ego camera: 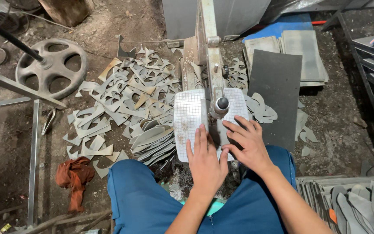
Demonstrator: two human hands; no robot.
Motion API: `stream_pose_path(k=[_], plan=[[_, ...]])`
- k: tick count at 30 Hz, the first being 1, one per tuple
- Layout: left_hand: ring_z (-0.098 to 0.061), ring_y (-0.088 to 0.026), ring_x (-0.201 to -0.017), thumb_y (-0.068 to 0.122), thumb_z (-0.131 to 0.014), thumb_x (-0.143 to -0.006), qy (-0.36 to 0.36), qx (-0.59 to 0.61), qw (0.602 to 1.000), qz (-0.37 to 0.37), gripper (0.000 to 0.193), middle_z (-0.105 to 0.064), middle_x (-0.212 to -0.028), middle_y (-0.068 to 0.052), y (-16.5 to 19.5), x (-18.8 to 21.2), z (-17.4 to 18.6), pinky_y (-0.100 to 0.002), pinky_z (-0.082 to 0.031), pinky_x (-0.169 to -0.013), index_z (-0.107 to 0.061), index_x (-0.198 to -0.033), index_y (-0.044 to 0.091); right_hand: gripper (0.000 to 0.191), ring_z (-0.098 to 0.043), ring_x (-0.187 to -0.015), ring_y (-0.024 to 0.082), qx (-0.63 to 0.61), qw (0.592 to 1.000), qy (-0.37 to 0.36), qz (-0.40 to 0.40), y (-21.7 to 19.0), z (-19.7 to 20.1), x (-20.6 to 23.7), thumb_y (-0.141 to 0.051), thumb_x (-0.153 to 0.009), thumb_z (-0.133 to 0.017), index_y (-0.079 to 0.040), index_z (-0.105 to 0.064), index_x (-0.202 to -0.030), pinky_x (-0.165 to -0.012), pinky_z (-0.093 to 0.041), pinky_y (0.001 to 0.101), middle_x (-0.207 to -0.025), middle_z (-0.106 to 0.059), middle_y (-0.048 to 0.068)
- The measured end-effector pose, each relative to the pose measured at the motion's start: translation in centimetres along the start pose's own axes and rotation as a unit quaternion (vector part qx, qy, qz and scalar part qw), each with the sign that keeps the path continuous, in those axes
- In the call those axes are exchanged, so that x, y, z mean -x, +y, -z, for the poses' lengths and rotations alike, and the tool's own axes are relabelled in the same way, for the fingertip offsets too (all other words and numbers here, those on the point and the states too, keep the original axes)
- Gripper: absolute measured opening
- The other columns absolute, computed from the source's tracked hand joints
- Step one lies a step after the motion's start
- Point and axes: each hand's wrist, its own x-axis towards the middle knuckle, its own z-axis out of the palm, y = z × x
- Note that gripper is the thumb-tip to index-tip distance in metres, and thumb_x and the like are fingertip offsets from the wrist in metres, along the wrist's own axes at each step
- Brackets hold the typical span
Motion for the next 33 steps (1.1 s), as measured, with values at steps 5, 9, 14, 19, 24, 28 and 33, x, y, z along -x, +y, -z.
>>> stream_pose_path(k=[5,9,14,19,24,28,33], plan=[[-0.036,-0.041,-0.148,0.031,-0.061,-0.094,-0.022,-0.015,1.000,0.000,0.058,-0.037,-0.160,-0.026,-0.3,-0.4,-0.1,-0.061,-0.021,-0.119,-0.059,-0.127,-0.016,0.031,-0.044,-0.142,0.032,0.010,1.000,-0.001,-0.015,-0.4,-0.6,0.3,-0.026,-0.078,-0.077,-0.007,-0.071,-0.102,-0.114,-0.025,0.0583,-0.144,-0.060,0.002],[-0.036,-0.040,-0.147,0.032,-0.060,-0.094,-0.021,-0.027,0.999,-0.004,0.059,-0.036,-0.160,-0.026,-0.5,-0.5,-0.3,-0.061,-0.021,-0.119,-0.059,-0.128,-0.017,0.032,-0.044,-0.143,0.032,0.007,1.000,0.003,-0.021,-0.5,-0.7,0.2,-0.028,-0.078,-0.077,-0.008,-0.071,-0.102,-0.114,-0.024,0.0591,-0.144,-0.060,0.002],[-0.035,-0.039,-0.148,0.032,-0.059,-0.095,-0.028,-0.034,0.999,-0.003,0.059,-0.035,-0.161,-0.025,-0.6,-0.6,-0.3,-0.061,-0.021,-0.118,-0.058,-0.130,-0.016,0.033,-0.042,-0.144,0.032,-0.010,0.999,-0.023,-0.025,-0.4,-0.1,0.3,-0.027,-0.079,-0.078,-0.009,-0.073,-0.107,-0.116,-0.022,0.0606,-0.146,-0.060,0.002],[-0.035,-0.038,-0.148,0.034,-0.060,-0.096,-0.022,-0.037,0.999,-0.004,0.062,-0.034,-0.161,-0.024,-0.6,-0.7,-0.3,-0.060,-0.022,-0.118,-0.055,-0.133,-0.016,0.034,-0.041,-0.145,0.032,-0.021,0.998,-0.050,-0.015,0.5,0.7,0.1,-0.026,-0.077,-0.079,-0.014,-0.076,-0.109,-0.116,-0.022,0.0614,-0.145,-0.060,0.000],[-0.035,-0.038,-0.147,0.036,-0.061,-0.095,-0.018,-0.032,0.999,0.000,0.066,-0.034,-0.161,-0.024,-0.7,-0.9,-0.3,-0.060,-0.022,-0.118,-0.055,-0.133,-0.017,0.032,-0.038,-0.147,0.032,-0.034,0.998,-0.049,-0.009,1.3,0.4,-0.6,-0.028,-0.075,-0.080,-0.019,-0.076,-0.105,-0.116,-0.023,0.0601,-0.147,-0.058,0.003],[-0.034,-0.037,-0.149,0.032,-0.061,-0.094,-0.022,-0.037,0.999,0.002,0.064,-0.033,-0.162,-0.022,-0.9,-1.0,-0.4,-0.060,-0.022,-0.118,-0.052,-0.137,-0.015,0.049,-0.035,-0.150,0.032,-0.024,0.995,-0.087,-0.032,1.6,0.3,-1.3,-0.035,-0.072,-0.083,-0.014,-0.071,-0.114,-0.117,-0.020,0.0631,-0.148,-0.056,0.006],[-0.034,-0.033,-0.150,0.022,-0.062,-0.091,-0.026,-0.042,0.999,0.014,0.061,-0.033,-0.164,-0.018,-1.2,-1.2,-0.6,-0.059,-0.023,-0.118,-0.049,-0.142,-0.010,0.090,-0.032,-0.148,0.037,0.010,0.996,-0.089,0.006,1.8,0.5,-2.7,-0.049,-0.065,-0.084,0.000,-0.058,-0.135,-0.113,-0.021,0.0658,-0.149,-0.050,0.015]])
